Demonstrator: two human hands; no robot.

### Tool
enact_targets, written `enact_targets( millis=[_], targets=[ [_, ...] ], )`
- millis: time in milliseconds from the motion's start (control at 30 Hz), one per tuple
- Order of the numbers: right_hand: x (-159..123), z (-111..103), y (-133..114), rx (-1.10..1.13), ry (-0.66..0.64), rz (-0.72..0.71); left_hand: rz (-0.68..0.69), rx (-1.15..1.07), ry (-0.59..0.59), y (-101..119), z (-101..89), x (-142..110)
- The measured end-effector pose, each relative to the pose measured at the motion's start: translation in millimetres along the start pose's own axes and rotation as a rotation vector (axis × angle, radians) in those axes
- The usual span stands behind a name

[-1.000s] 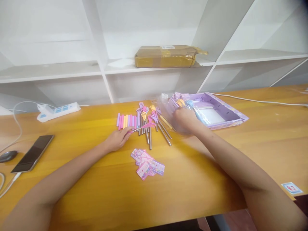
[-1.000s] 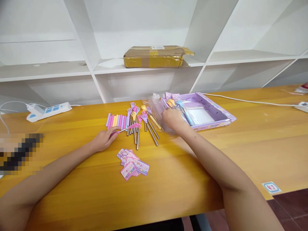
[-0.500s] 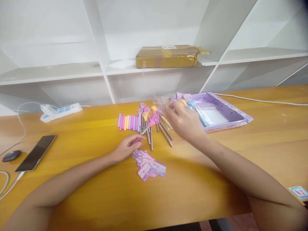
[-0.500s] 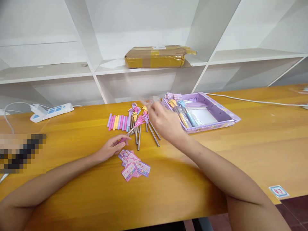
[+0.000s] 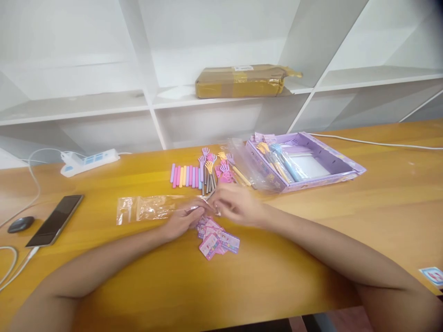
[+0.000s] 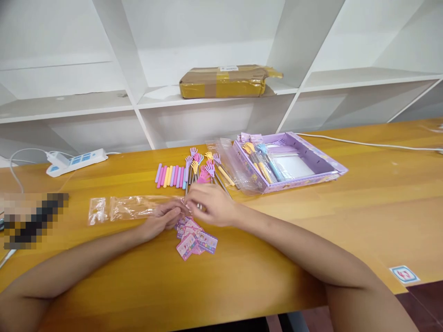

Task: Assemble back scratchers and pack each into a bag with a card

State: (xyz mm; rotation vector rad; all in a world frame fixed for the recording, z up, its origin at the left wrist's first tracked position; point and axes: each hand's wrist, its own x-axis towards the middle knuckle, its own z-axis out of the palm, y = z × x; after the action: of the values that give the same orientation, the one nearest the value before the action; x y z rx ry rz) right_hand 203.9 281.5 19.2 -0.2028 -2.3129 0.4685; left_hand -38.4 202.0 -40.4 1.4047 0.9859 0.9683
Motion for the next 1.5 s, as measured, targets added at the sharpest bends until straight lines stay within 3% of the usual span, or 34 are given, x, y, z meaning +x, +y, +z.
enact_targets(
  millis=[133, 200, 267, 500, 633, 733, 800, 933, 1067, 1133, 1200, 1333, 1400, 1500],
  targets=[
    [-5.3, 24.0, 23.8, 0.388, 0.513, 0.412, 0.026, -0.084, 0.026, -3.8, -7.4, 6.4],
    [-9.4, 41.8, 34.7, 0.583, 0.671, 0.533, 0.043, -0.132, 0.024, -8.3, -10.7, 8.9],
    [-12.8, 54.8, 41.8, 0.696, 0.658, 0.577, 0.047, -0.156, 0.011, -12.6, -12.7, 9.8],
    [-16.6, 54.3, 34.2, 0.889, 0.233, 0.619, 0.035, -0.145, -0.072, -10.7, -11.5, 7.1],
    [-16.2, 53.2, 29.0, 0.853, 0.168, 0.648, 0.048, -0.122, -0.091, -6.4, -10.1, 7.0],
    [-13.6, 52.2, 30.0, 0.756, 0.239, 0.644, 0.104, -0.072, -0.067, -2.4, -10.4, 7.6],
    [-9.9, 48.1, 32.0, 0.661, 0.368, 0.615, 0.173, 0.006, -0.008, 0.5, -11.2, 8.1],
    [0.0, 30.7, 35.4, 0.517, 0.679, 0.579, 0.235, 0.036, 0.163, -0.6, -14.4, 9.5],
    [2.1, 12.6, 36.6, 0.458, 0.807, 0.563, 0.241, -0.07, 0.362, -10.2, -21.8, 14.2],
    [-4.4, 9.9, 38.3, 0.359, 0.768, 0.545, 0.247, -0.096, 0.438, -12.1, -26.5, 18.0],
    [-14.9, 12.8, 42.4, 0.178, 0.614, 0.462, 0.259, -0.135, 0.472, -9.9, -30.2, 21.9],
    [-34.0, 26.6, 55.9, -0.229, 0.228, 0.123, 0.308, -0.245, 0.524, -2.5, -32.5, 27.3],
    [-38.3, 31.5, 61.5, -0.393, 0.113, 0.007, 0.32, -0.313, 0.543, -1.9, -32.4, 28.8],
    [-40.0, 34.1, 64.5, -0.553, 0.009, -0.022, 0.324, -0.437, 0.557, -4.4, -33.0, 30.5]
  ],
)
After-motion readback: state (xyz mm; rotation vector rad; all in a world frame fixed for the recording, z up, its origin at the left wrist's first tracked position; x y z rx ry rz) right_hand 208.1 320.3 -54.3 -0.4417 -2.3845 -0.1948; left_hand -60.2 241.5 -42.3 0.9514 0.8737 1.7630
